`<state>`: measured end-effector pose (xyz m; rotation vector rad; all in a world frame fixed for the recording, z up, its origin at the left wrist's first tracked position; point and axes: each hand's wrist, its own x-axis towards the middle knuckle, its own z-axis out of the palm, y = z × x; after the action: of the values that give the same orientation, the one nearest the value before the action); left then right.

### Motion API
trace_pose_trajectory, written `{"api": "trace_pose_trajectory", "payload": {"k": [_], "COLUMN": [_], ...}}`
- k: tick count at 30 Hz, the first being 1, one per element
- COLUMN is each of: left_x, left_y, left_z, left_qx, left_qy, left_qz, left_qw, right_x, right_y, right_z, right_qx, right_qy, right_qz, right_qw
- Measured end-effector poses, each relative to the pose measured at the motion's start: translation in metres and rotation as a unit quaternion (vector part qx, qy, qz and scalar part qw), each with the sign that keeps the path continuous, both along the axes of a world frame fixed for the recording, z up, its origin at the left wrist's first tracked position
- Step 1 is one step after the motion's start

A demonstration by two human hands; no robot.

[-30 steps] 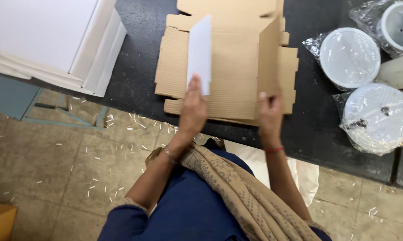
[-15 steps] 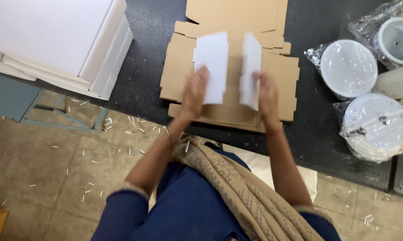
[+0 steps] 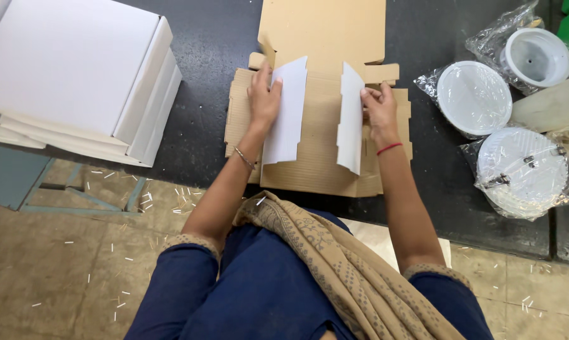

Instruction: The person assembles flat cardboard boxes by folding and tucking the flaps. They place a plastic-wrapped ceiling fan into each box, close the lid, and stack the finished packages. The process is repeated for multiple units.

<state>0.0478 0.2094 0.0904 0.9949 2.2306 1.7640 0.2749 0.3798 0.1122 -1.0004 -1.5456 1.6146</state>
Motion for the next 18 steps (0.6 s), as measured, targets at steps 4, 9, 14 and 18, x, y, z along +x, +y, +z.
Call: {"api": "trace_pose_trajectory", "payload": {"k": [4,9,14,18], "left_x": [0.007,0.008,-0.001,-0.024], "left_y": [-0.003,-0.004,0.005,0.027], "left_z": [0.002,0.013,0.014,0.014], "left_qx": [-0.137,-0.196,-0.201,-0.121], "left_qy": [0.196,0.289,0.345,0.202], "left_qz": [-0.025,-0.073,-0.077,-0.08], "left_qw": [0.971,0.934,0.913,0.969], "right_x": [-0.013,-0.023,-0.025,-0.028], "right_y": [-0.001,-0.004,-0.007,0.01], "right_z": [-0.014,-0.013,0.005,0.016], "right_qx": [0.304,0.418,0.48,0.453], "right_qy": [-0.187,-0.379,-0.434,-0.244], "right_qz": [0.012,0.074,0.106,0.133], "right_qw": [0.934,0.823,0.756,0.847]}}
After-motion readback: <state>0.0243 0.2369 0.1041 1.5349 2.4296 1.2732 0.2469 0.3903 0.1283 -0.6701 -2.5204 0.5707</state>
